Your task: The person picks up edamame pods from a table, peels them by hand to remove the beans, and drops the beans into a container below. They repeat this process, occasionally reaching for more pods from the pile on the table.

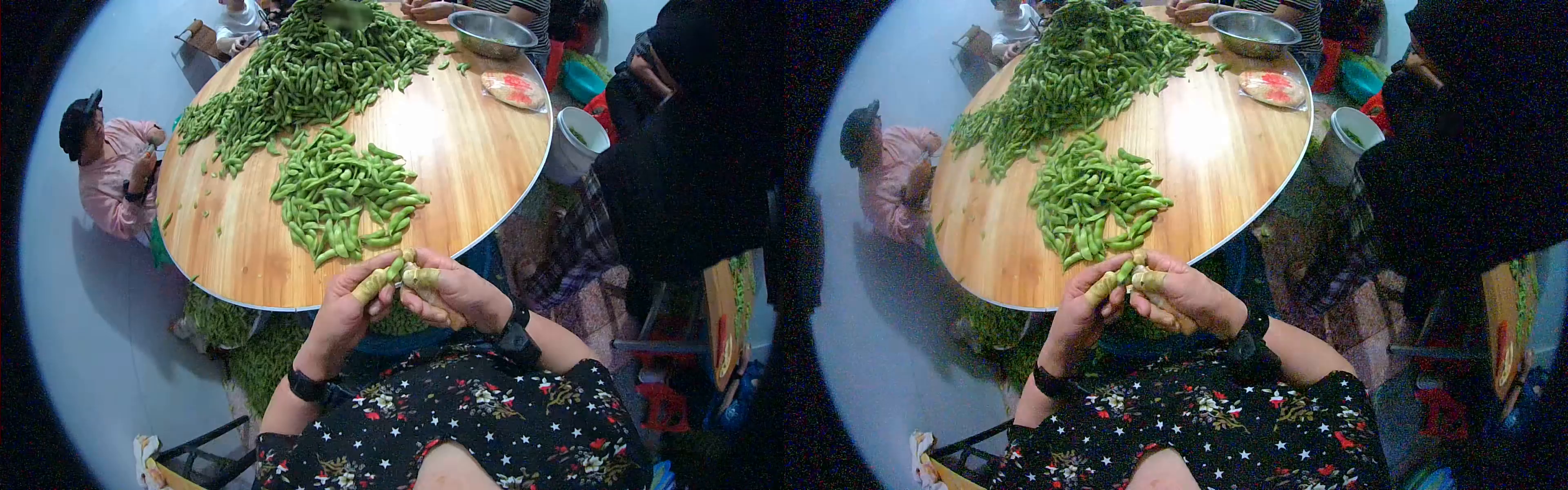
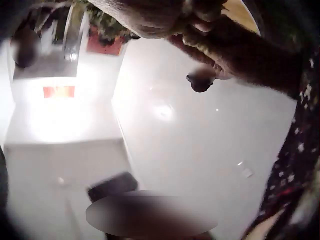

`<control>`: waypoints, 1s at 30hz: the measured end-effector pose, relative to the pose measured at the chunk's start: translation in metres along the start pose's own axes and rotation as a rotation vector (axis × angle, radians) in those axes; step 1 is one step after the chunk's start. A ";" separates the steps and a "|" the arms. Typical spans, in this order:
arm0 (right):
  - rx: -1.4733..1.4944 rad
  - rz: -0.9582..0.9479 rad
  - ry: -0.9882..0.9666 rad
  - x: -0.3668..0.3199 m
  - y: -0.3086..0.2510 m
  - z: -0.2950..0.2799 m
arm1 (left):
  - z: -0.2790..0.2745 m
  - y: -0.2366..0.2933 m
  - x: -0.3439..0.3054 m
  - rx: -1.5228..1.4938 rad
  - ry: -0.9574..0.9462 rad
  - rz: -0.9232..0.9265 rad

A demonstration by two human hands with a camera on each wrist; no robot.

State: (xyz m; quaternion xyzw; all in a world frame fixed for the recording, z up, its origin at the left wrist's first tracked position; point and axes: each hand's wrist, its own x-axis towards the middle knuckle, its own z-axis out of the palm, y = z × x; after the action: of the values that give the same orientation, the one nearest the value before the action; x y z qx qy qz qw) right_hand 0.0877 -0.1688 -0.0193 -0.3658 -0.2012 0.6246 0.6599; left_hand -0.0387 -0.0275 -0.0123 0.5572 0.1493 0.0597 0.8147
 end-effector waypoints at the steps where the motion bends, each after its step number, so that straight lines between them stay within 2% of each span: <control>1: 0.058 0.035 -0.016 0.001 0.002 -0.003 | -0.001 -0.002 0.001 -0.176 -0.015 -0.091; 2: 0.057 0.034 -0.011 0.002 0.005 -0.006 | -0.003 -0.005 0.003 -0.018 0.023 -0.058; 3: 0.037 0.044 0.011 0.003 0.007 -0.008 | -0.004 -0.007 0.003 -0.021 0.015 -0.054; 5: 0.001 0.031 0.050 0.003 0.006 -0.005 | -0.005 -0.009 0.004 0.979 0.132 0.714; 7: -0.108 0.073 0.148 -0.001 0.004 0.002 | 0.001 -0.008 -0.001 1.259 0.187 0.779; 8: -0.115 0.047 0.139 -0.003 0.003 0.005 | 0.004 -0.006 -0.001 1.249 0.188 0.820; 10: -0.151 0.015 0.131 -0.003 0.003 0.008 | 0.001 -0.015 0.000 1.195 0.201 0.864; 11: -0.178 0.013 0.128 -0.003 0.003 0.010 | 0.000 -0.022 0.001 0.967 0.233 0.760; 13: -0.263 -0.026 0.140 -0.001 0.008 0.009 | -0.002 -0.021 0.000 0.668 0.253 0.474; 15: -0.404 -0.039 0.166 -0.002 0.005 0.012 | -0.008 -0.013 -0.002 0.206 0.257 0.080; 17: -0.516 -0.042 0.176 -0.002 0.002 0.008 | -0.006 -0.013 0.000 0.271 0.260 0.110; 19: -0.628 -0.043 0.179 0.002 0.002 0.001 | -0.003 -0.013 0.001 0.756 0.268 0.432; 21: -1.115 -0.575 0.365 0.007 0.008 -0.003 | 0.004 -0.006 0.000 0.841 0.281 0.495; 22: -1.003 -0.633 0.362 0.009 0.007 -0.001 | 0.007 -0.005 0.000 0.971 0.273 0.598; 23: -1.015 -0.646 0.366 0.010 0.005 -0.001 | 0.008 -0.004 -0.001 1.098 0.264 0.706; 25: -1.211 -0.724 0.208 0.010 -0.001 -0.004 | 0.007 -0.002 -0.005 1.139 0.251 0.697; 27: -1.210 -0.660 0.184 0.010 0.002 -0.005 | 0.000 -0.005 -0.004 1.173 0.179 0.669; 30: -1.196 -0.617 0.150 0.009 0.002 -0.003 | 0.002 -0.001 -0.007 1.163 0.134 0.741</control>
State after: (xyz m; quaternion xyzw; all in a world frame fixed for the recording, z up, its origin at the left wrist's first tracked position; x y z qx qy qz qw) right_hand 0.0899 -0.1606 -0.0245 -0.6362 -0.5612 0.1618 0.5042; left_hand -0.0448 -0.0315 -0.0108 0.9129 0.0066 0.2785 0.2984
